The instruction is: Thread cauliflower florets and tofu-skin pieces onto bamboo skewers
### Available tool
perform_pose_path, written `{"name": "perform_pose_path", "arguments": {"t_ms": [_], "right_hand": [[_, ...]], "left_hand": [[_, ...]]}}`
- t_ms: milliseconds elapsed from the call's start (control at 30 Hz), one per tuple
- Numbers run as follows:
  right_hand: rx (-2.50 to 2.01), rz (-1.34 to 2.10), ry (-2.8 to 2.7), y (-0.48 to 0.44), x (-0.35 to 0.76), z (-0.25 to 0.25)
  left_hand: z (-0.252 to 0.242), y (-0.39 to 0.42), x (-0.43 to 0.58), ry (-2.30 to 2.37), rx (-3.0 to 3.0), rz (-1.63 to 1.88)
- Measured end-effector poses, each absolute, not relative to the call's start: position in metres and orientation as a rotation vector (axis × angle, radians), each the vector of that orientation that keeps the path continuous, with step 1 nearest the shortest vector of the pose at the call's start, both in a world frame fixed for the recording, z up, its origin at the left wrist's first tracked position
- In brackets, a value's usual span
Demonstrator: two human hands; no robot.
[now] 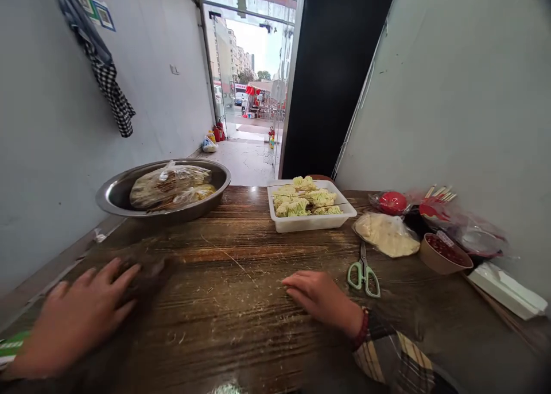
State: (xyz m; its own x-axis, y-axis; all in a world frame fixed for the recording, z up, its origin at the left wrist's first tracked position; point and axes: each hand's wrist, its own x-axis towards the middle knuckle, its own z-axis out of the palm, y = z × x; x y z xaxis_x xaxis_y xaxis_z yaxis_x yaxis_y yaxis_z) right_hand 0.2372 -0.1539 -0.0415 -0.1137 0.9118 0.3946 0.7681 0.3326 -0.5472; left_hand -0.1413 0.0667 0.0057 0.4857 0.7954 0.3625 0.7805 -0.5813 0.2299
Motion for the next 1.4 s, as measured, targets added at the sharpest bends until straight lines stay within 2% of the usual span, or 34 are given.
{"name": "perform_pose_path", "arguments": {"t_ms": [167, 333, 533, 700, 833, 900, 1100, 1400], "right_hand": [[-1.558, 0.073, -1.907, -0.114, 0.276, -0.016], [-1.975, -0.292, -1.740, -0.073, 0.354, 0.006], [-2.054, -0.337, -1.893, -0.038, 0.387, 0.002], [-2.004, -0.359, -1.964, -0.040, 0.393, 0.004], [-1.889, -0.422, -1.792, -0.058, 0.406, 0.013], [-1.793, -0.343, -1.657, -0.067, 0.410, 0.017], [-1.502, 0.219, -1.354, -0.087, 0.397, 0.019], [-1.485, 0.227, -1.306, -0.102, 0.379, 0.028]], "left_hand": [[0.022, 0.021, -0.004, 0.856, 2.603, 0.692], [-0.008, -0.008, 0.084, 0.711, 2.130, 0.614], [-0.037, 0.000, 0.088, 0.830, 1.819, 0.700], [-0.029, 0.003, 0.081, 0.833, 1.713, 0.745], [-0.022, 0.003, 0.081, 0.834, 1.681, 0.757], [-0.021, 0.003, 0.080, 0.840, 1.658, 0.756], [-0.025, 0.010, 0.076, 0.802, 1.628, 0.771], [-0.008, -0.002, 0.071, 0.802, 1.640, 0.763]]}}
